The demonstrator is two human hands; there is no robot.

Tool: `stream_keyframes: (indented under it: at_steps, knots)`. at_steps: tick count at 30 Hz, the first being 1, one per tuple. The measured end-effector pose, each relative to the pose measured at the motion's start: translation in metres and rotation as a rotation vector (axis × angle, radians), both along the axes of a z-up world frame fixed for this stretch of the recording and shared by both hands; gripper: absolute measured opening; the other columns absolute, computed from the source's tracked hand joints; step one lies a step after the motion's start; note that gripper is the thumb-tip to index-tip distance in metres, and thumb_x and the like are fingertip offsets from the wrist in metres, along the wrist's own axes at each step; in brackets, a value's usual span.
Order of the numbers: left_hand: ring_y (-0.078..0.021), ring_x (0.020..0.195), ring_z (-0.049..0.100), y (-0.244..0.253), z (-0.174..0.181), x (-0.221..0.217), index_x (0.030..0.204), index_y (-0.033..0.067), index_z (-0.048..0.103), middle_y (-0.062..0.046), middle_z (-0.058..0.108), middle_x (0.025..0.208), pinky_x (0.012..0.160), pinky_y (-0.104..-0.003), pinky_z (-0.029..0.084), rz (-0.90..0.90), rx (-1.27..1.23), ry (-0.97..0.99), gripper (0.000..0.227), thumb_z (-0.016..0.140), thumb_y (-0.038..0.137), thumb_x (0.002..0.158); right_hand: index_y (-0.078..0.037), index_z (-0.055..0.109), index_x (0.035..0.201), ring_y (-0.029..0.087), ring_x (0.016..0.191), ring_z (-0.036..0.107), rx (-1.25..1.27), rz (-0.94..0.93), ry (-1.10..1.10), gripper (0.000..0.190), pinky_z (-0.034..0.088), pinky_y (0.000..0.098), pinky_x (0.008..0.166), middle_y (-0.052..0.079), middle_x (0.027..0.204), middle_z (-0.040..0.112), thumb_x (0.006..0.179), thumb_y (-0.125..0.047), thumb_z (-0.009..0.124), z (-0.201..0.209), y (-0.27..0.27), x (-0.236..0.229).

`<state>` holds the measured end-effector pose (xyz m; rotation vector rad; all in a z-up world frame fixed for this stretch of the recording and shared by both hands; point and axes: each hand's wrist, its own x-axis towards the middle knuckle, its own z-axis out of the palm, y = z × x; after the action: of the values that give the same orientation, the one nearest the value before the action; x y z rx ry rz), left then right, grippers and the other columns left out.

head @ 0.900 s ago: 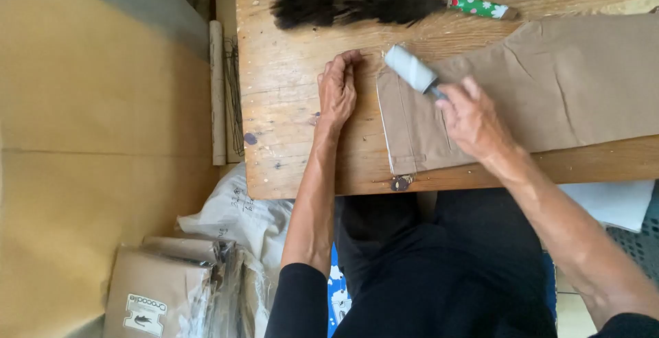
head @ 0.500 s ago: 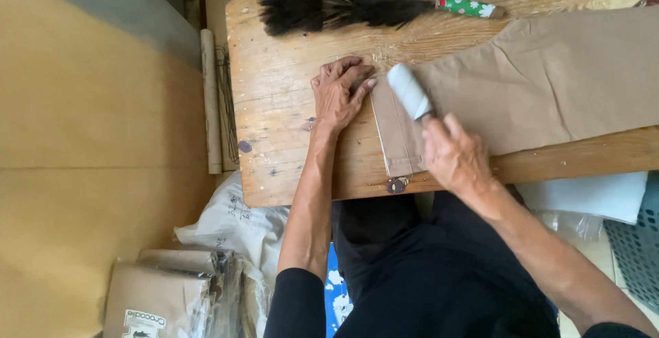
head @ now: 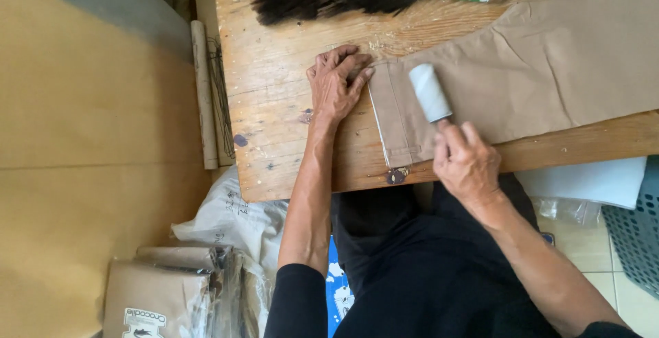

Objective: Using a lint roller to remove dust and lint from a pair of trousers laid out on a wooden table.

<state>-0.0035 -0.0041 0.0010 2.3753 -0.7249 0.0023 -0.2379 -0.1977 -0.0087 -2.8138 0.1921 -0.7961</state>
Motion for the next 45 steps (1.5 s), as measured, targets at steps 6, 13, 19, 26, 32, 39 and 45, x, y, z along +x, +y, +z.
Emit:
stream_keyframes:
  at_steps: [6, 13, 19, 26, 32, 39, 45]
  knots:
    - [-0.0211, 0.126, 0.048, 0.002, 0.002, 0.001, 0.120, 0.0423, 0.068, 0.011, 0.057, 0.131, 0.103, -0.045, 0.036, -0.022, 0.022, 0.007, 0.025, 0.069, 0.048, 0.096, -0.022, 0.073, 0.111, 0.026, 0.055, 0.068, 0.043, 0.079, 0.002, 0.017, 0.057, 0.0370, 0.046, -0.001, 0.081, 0.054, 0.095, -0.025, 0.066, -0.007, 0.045, -0.022]
    - [-0.0243, 0.117, 0.049, -0.003, 0.009, 0.000, 0.113, 0.0329, 0.076, 0.010, 0.062, 0.129, 0.089, -0.046, 0.035, 0.001, -0.013, -0.038, 0.027, 0.067, 0.047, 0.093, 0.001, 0.073, 0.106, 0.029, 0.066, 0.063, 0.095, 0.046, 0.008, 0.010, 0.052, 0.0375, 0.053, 0.014, 0.091, 0.065, 0.103, -0.007, 0.068, 0.034, 0.006, -0.021]
    - [-0.0244, 0.114, 0.050, -0.002, 0.000, 0.004, 0.114, 0.0340, 0.075, 0.011, 0.062, 0.128, 0.087, -0.045, 0.037, -0.016, -0.016, -0.107, 0.029, 0.066, 0.052, 0.093, 0.000, 0.073, 0.113, 0.024, 0.061, 0.060, 0.239, 0.470, 0.086, 0.017, 0.056, 0.0356, 0.054, 0.006, 0.084, 0.057, 0.096, -0.006, 0.073, 0.041, 0.035, -0.029]
    - [-0.0238, 0.114, 0.049, -0.001, 0.004, 0.001, 0.114, 0.0338, 0.075, 0.010, 0.062, 0.129, 0.087, -0.044, 0.036, -0.022, -0.025, -0.076, 0.027, 0.068, 0.049, 0.093, 0.006, 0.069, 0.111, 0.026, 0.072, 0.065, 0.307, 0.345, 0.026, 0.014, 0.060, 0.0354, 0.065, 0.015, 0.092, 0.066, 0.099, 0.000, 0.069, 0.031, 0.031, -0.047]
    - [-0.0247, 0.117, 0.050, -0.003, 0.007, -0.001, 0.117, 0.0329, 0.075, 0.009, 0.062, 0.130, 0.091, -0.047, 0.037, -0.035, -0.029, -0.076, 0.028, 0.067, 0.048, 0.094, 0.004, 0.071, 0.111, 0.019, 0.058, 0.056, 0.275, 0.448, 0.038, 0.015, 0.055, 0.0300, 0.054, 0.007, 0.082, 0.056, 0.098, -0.003, 0.068, 0.037, 0.045, -0.055]
    - [-0.0252, 0.118, 0.049, -0.004, 0.007, -0.002, 0.117, 0.0349, 0.074, 0.008, 0.062, 0.132, 0.091, -0.047, 0.036, -0.019, -0.009, -0.057, 0.028, 0.067, 0.049, 0.094, 0.007, 0.071, 0.114, 0.027, 0.083, 0.069, 0.280, 0.164, 0.030, 0.016, 0.060, 0.0354, 0.070, 0.017, 0.104, 0.073, 0.100, -0.001, 0.068, 0.044, 0.009, -0.077]
    - [-0.0250, 0.117, 0.048, -0.005, 0.007, -0.003, 0.117, 0.0358, 0.074, 0.007, 0.062, 0.132, 0.089, -0.047, 0.035, -0.018, 0.003, -0.051, 0.027, 0.064, 0.049, 0.095, -0.002, 0.074, 0.114, 0.021, 0.060, 0.061, 0.124, 0.213, 0.050, 0.019, 0.054, 0.0328, 0.055, 0.005, 0.084, 0.058, 0.096, -0.005, 0.074, 0.036, 0.015, -0.081]
